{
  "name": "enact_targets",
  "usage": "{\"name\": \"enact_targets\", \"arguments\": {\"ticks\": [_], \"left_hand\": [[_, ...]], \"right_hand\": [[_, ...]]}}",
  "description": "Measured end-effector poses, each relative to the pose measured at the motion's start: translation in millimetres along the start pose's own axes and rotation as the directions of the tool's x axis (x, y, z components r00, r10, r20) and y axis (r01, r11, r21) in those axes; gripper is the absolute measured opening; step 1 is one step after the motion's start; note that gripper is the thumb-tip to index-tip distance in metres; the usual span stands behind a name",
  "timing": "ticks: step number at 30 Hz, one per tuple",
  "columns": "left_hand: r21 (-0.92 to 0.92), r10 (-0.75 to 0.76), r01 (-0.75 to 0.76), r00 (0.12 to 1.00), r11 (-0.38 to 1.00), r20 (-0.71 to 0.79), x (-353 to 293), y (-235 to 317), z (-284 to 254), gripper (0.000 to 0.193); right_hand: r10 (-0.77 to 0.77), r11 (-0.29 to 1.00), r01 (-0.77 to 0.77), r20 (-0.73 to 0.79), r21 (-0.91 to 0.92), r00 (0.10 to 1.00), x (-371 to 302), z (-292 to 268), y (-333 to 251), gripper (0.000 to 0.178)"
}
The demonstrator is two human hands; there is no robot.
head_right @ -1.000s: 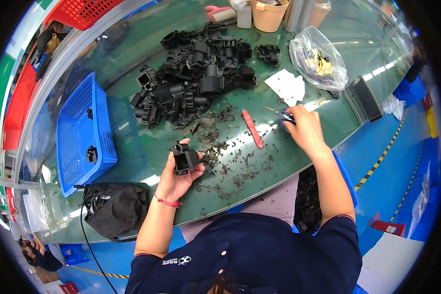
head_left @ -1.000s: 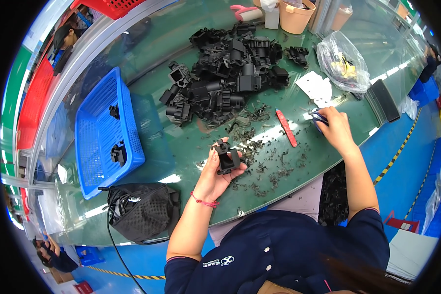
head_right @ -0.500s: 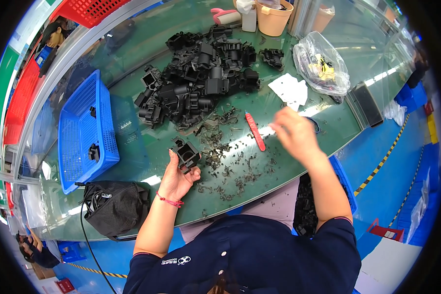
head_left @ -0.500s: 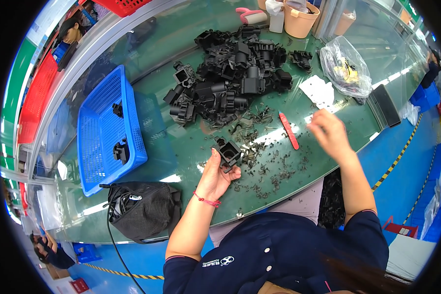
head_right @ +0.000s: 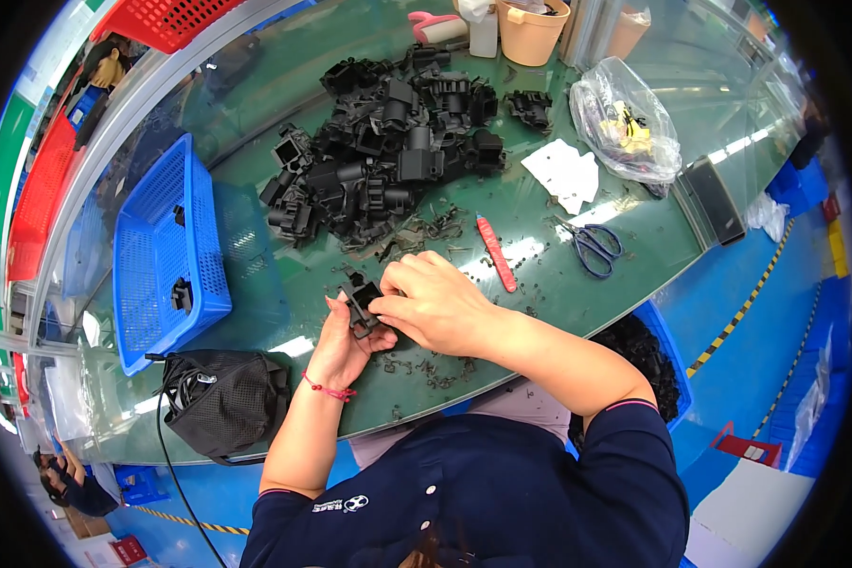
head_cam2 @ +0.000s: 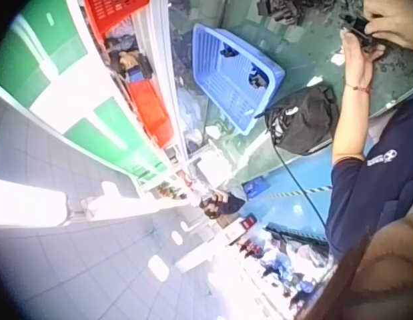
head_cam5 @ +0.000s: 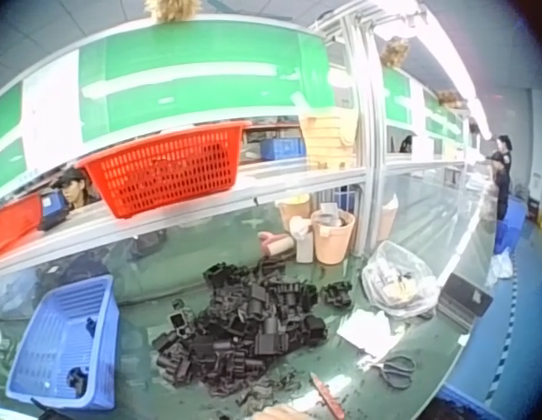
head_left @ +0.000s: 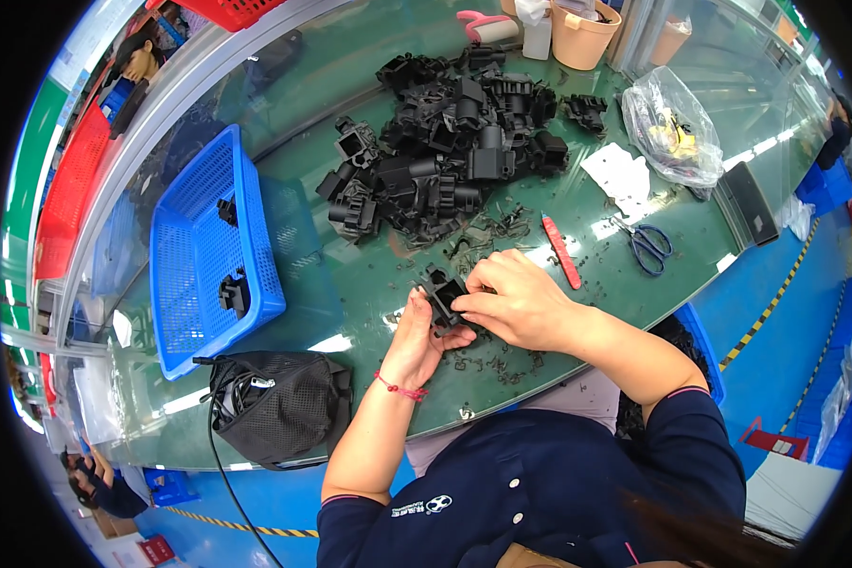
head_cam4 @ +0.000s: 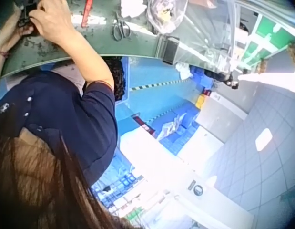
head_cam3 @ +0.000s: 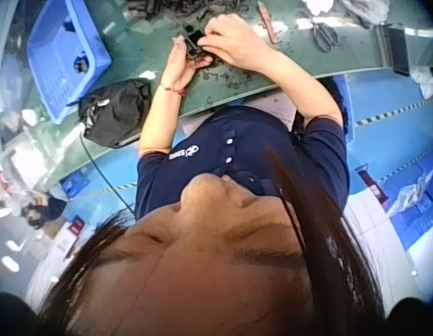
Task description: The person cleans and trims flash from black plastic molded parts at a workbench, using a utility knife and pliers.
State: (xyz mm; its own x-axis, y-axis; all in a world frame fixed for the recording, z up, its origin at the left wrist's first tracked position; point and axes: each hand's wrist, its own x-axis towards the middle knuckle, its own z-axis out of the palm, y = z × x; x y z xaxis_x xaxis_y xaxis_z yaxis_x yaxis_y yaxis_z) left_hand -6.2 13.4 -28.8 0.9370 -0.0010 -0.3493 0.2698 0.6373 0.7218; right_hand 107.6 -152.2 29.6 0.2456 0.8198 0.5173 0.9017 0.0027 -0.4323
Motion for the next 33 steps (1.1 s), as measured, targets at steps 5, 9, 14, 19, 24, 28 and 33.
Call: {"name": "enact_targets", "arguments": {"ticks": [5, 9, 14, 19, 24, 28, 33], "left_hand": [[0.106, 0.196, -0.204, 0.977, 0.973, 0.085, -3.6, 7.5, 23.0, 0.09], [0.743, 0.518, -0.426, 0.846, 0.516, 0.126, 0.5, 5.9, 21.1, 0.085], [0.851, 0.591, -0.39, 0.797, 0.35, 0.122, -0.6, 8.5, 27.7, 0.072], [0.789, 0.576, -0.411, 0.812, 0.457, 0.089, 2.1, 6.7, 26.3, 0.063], [0.46, 0.309, -0.229, 0.945, 0.858, -0.105, -2.2, 11.9, 26.2, 0.055], [0.387, 0.281, -0.219, 0.953, 0.896, -0.113, 0.8, 12.1, 23.7, 0.056], [0.474, 0.279, -0.19, 0.953, 0.86, -0.123, 2.6, 12.5, 20.5, 0.056]], "right_hand": [[0.106, 0.987, -0.106, 0.002, 0.117, 0.994, 2.5, -1.2, 6.5, 0.009], [0.198, 0.956, -0.214, 0.1, 0.198, 0.975, 6.0, -1.2, 6.7, 0.013], [-0.026, 0.997, 0.021, -0.06, -0.073, 0.998, 5.6, 13.7, 13.6, 0.013], [0.024, 0.992, -0.049, -0.209, -0.114, 0.978, 9.1, 21.1, 23.4, 0.009], [0.434, 0.873, -0.319, -0.287, 0.368, 0.854, 4.7, 10.3, 40.7, 0.004], [0.339, 0.871, -0.283, -0.074, 0.403, 0.938, 5.8, 9.3, 27.6, 0.012], [0.241, 0.926, -0.228, -0.006, 0.302, 0.971, 4.7, 11.1, 24.1, 0.012]]}}
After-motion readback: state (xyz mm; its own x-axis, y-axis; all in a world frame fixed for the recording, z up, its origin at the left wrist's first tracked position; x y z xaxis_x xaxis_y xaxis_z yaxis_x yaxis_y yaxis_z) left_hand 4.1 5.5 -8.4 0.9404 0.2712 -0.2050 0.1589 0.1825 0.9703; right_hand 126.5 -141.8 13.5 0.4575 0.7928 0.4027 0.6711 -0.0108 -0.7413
